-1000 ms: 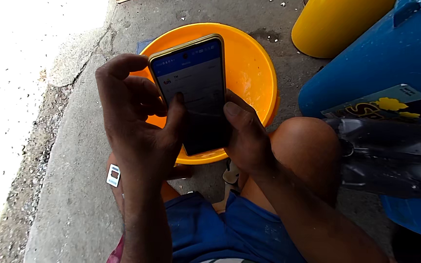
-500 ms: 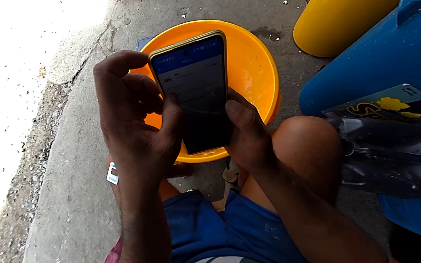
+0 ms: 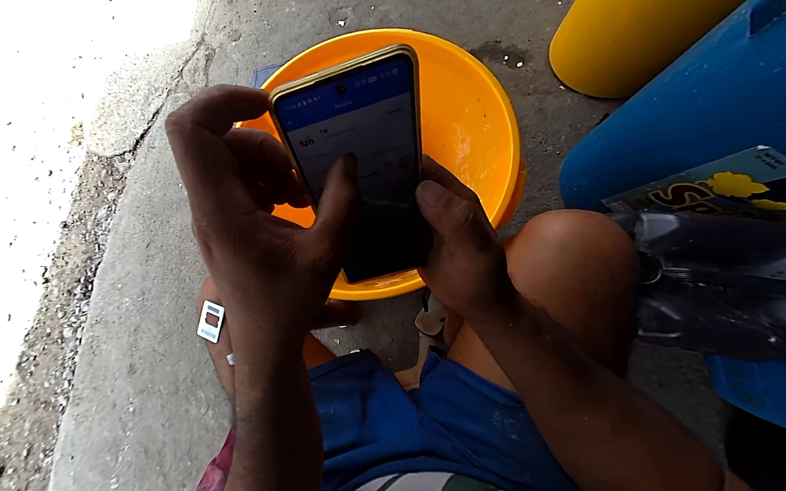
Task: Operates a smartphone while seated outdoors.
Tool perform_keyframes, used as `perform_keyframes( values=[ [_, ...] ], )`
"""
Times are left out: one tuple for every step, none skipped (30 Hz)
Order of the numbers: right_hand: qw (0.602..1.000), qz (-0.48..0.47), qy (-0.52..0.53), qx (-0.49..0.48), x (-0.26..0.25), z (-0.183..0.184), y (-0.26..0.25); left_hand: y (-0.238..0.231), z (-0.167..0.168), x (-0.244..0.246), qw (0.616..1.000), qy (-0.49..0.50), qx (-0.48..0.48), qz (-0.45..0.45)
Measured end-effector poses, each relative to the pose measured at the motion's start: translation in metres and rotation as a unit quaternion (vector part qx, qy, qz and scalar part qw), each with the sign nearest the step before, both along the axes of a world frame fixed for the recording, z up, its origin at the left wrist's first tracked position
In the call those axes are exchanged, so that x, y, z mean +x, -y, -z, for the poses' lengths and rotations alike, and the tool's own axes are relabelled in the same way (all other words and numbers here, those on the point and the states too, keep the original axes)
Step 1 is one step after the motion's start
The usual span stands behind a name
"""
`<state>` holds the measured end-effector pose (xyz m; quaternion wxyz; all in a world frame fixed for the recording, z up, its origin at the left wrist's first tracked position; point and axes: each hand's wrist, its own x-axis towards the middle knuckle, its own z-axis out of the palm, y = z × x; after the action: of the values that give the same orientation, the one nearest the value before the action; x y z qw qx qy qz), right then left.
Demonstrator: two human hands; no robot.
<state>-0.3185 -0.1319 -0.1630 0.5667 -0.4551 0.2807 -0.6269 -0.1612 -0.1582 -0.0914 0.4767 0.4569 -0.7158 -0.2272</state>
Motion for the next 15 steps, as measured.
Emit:
perform_keyframes(
  values=[
    [1.000, -0.001, 0.001, -0.002, 0.000, 0.000, 0.000, 0.000, 0.000, 0.001, 1.000, -0.002, 0.000, 0.006],
    [1.000, 0.000, 0.001, -0.004, 0.000, 0.000, 0.000, 0.000, 0.000, 0.001, 1.000, -0.006, -0.001, 0.012],
    [1.000, 0.000, 0.001, -0.006, 0.000, 0.000, 0.000, 0.000, -0.001, 0.001, 1.000, -0.013, 0.000, 0.014],
    [1.000, -0.001, 0.001, -0.006, 0.000, 0.000, 0.000, 0.000, -0.001, 0.002, 1.000, -0.016, 0.002, 0.013],
    [1.000, -0.003, 0.001, -0.005, 0.000, -0.001, 0.000, 0.000, -0.001, 0.003, 1.000, -0.018, 0.004, 0.013],
    [1.000, -0.005, 0.002, -0.003, -0.001, -0.001, 0.000, 0.000, -0.002, 0.003, 1.000, -0.019, 0.009, 0.012],
    [1.000, -0.007, 0.004, 0.002, 0.000, -0.001, 0.000, 0.000, -0.001, 0.004, 1.000, -0.017, 0.013, 0.008],
    [1.000, -0.008, 0.006, 0.007, 0.000, -0.001, -0.001, -0.001, -0.001, 0.004, 1.000, -0.017, 0.015, 0.005],
    [1.000, -0.011, 0.010, 0.012, -0.001, -0.001, -0.001, -0.001, -0.001, 0.005, 1.000, -0.021, 0.017, 0.006],
    [1.000, -0.013, 0.013, 0.017, -0.001, -0.001, -0.001, -0.001, 0.000, 0.006, 0.999, -0.027, 0.017, 0.010],
    [1.000, -0.012, 0.014, 0.024, -0.001, -0.001, -0.002, 0.001, 0.000, 0.008, 0.999, -0.036, 0.012, 0.016],
    [1.000, -0.010, 0.013, 0.027, -0.001, 0.000, -0.002, 0.003, 0.001, 0.011, 0.999, -0.042, 0.003, 0.017],
    [1.000, -0.009, 0.011, 0.026, -0.001, 0.000, -0.002, 0.007, 0.001, 0.014, 0.999, -0.041, -0.011, 0.014],
    [1.000, -0.006, 0.007, 0.022, 0.000, 0.000, -0.002, 0.012, 0.002, 0.018, 0.999, -0.038, -0.028, 0.003],
    [1.000, -0.006, 0.004, 0.017, -0.001, 0.001, -0.002, 0.018, 0.002, 0.021, 0.998, -0.038, -0.053, -0.011]
  ],
)
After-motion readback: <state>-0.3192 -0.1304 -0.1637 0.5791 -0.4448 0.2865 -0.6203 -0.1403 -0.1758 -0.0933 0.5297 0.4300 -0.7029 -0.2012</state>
